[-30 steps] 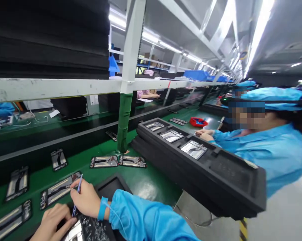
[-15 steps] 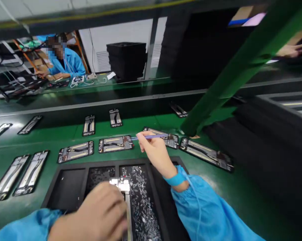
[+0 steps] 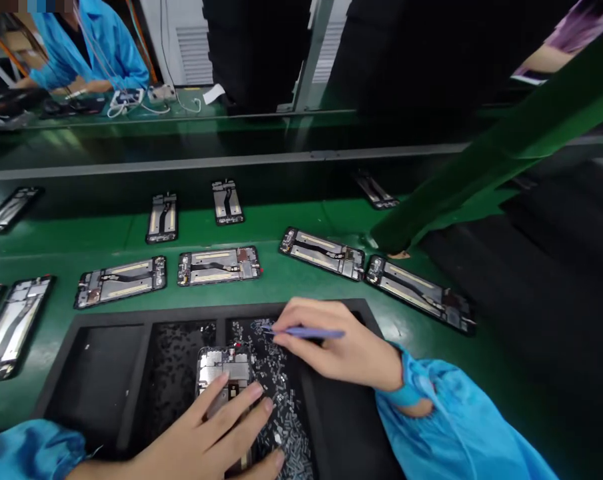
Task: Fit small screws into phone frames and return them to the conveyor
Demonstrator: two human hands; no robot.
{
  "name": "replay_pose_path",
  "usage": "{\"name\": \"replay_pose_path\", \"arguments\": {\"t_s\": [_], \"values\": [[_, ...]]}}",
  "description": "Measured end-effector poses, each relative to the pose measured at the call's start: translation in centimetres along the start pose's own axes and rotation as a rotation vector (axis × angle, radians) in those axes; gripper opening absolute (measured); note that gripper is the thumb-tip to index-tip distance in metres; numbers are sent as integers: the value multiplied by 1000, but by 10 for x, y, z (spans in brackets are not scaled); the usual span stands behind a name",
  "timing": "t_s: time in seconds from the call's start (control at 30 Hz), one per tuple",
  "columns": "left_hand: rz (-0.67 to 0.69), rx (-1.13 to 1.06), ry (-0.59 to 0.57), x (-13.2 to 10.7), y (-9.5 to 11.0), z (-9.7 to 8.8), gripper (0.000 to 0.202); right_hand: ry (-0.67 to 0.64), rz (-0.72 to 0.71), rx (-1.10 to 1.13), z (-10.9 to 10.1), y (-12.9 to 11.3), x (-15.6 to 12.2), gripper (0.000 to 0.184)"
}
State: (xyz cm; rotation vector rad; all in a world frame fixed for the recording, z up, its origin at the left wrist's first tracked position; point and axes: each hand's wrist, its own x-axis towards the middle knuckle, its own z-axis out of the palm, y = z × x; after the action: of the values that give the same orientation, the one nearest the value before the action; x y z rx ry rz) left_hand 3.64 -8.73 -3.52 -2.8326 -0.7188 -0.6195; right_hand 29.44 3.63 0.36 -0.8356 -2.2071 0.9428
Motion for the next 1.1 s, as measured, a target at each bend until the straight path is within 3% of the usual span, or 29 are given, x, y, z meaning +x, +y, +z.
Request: {"name": "replay_pose_path", "arguments": {"t_s": [0.17,0.57,0.8,0.93,1.1], "values": [[-12,-12,-8,4,0,0,27,-50,-202,-155,2,-5,-11,18],[-12,-38,-66,6,0,-4,28,-47,-345,-417,7,5,-22,19],[-27,-73,-90,5,0,-7,31,22,-296,-354,8,-2,-18,18],[-2,-85,-142,5,-1,-9,32,-7,-406,-575,13,-5,-25,21],[-18,-98,-120,3,2,-7,34,-94,-519,-605,20,-2,-38,34]]}}
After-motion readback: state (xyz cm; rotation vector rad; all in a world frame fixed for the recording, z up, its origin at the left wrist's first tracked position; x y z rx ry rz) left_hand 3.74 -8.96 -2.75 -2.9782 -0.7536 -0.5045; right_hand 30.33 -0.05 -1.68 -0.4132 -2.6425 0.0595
